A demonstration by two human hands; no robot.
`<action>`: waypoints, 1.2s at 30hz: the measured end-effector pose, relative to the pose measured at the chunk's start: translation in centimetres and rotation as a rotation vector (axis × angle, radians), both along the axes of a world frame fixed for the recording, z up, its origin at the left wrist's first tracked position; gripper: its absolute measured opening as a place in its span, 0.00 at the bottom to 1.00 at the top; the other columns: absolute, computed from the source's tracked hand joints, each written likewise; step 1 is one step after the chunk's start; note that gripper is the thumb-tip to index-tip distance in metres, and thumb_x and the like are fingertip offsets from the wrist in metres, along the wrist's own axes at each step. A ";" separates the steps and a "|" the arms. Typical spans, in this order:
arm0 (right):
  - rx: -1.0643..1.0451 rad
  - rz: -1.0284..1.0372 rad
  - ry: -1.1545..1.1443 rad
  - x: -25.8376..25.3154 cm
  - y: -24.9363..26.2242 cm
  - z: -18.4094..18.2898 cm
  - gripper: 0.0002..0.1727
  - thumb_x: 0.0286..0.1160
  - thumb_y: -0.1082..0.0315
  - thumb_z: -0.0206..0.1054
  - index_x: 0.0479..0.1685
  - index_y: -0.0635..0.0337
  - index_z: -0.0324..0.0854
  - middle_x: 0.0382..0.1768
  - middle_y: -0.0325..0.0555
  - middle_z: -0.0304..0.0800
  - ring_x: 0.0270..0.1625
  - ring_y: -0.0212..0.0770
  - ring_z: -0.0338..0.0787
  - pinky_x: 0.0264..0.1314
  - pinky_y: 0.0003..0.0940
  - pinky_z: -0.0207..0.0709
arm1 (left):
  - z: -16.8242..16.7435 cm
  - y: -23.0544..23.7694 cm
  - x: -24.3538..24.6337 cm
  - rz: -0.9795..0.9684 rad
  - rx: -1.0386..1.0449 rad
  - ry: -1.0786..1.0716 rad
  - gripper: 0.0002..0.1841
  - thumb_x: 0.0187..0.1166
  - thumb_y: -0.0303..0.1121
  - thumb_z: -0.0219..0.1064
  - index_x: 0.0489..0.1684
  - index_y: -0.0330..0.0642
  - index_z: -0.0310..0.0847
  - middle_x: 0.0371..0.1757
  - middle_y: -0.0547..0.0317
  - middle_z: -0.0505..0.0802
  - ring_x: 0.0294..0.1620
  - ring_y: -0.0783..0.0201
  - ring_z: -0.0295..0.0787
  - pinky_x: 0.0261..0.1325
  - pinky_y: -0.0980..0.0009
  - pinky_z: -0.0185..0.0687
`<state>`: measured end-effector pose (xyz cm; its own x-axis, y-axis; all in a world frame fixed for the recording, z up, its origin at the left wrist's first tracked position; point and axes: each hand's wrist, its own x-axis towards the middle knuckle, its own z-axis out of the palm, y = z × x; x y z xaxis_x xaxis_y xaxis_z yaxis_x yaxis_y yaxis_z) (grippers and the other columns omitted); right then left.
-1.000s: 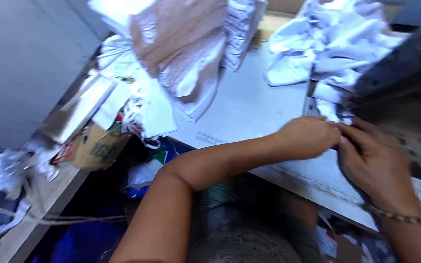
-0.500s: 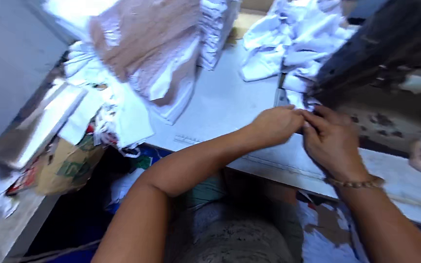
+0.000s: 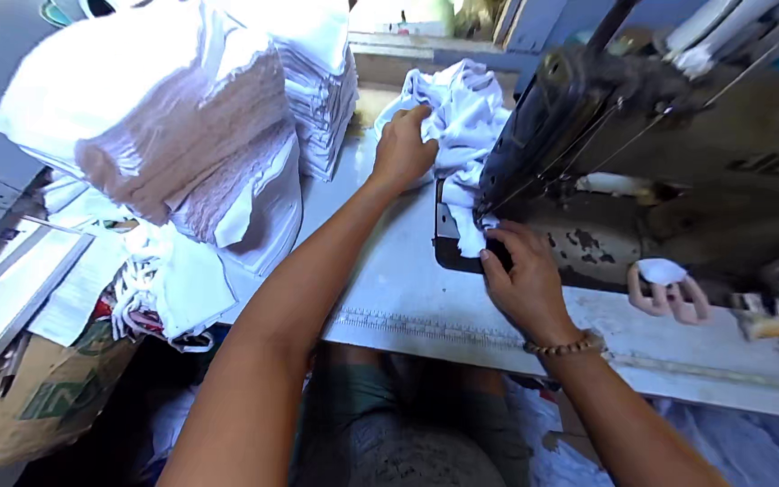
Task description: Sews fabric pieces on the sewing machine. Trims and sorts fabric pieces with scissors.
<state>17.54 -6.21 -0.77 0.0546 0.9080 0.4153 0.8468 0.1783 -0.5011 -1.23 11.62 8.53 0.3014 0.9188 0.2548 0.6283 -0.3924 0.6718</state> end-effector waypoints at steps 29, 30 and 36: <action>0.167 0.576 0.388 -7.0 -3.7 1.4 0.22 0.88 0.55 0.57 0.53 0.65 0.91 0.60 0.52 0.92 0.68 0.41 0.87 0.74 0.39 0.78 | -0.2 -25.0 -11.1 -0.571 0.346 -0.442 0.08 0.77 0.31 0.67 0.38 0.34 0.85 0.41 0.56 0.93 0.49 0.75 0.88 0.56 0.78 0.84; 0.141 0.630 0.536 -7.8 -4.5 1.2 0.26 0.90 0.52 0.53 0.54 0.66 0.89 0.60 0.46 0.92 0.67 0.32 0.87 0.73 0.32 0.79 | 0.5 -23.3 -10.3 -0.441 0.396 -0.534 0.05 0.74 0.28 0.69 0.38 0.36 0.85 0.40 0.61 0.93 0.45 0.78 0.88 0.51 0.80 0.85; -0.037 0.669 1.196 -10.3 -11.3 0.4 0.18 0.71 0.53 0.77 0.60 0.35 0.85 0.50 0.19 0.95 0.51 0.19 0.92 0.58 0.22 0.88 | 2.5 -17.1 -4.0 -0.721 0.115 -0.685 0.08 0.75 0.24 0.67 0.42 0.26 0.87 0.37 0.57 0.93 0.38 0.77 0.88 0.46 0.77 0.86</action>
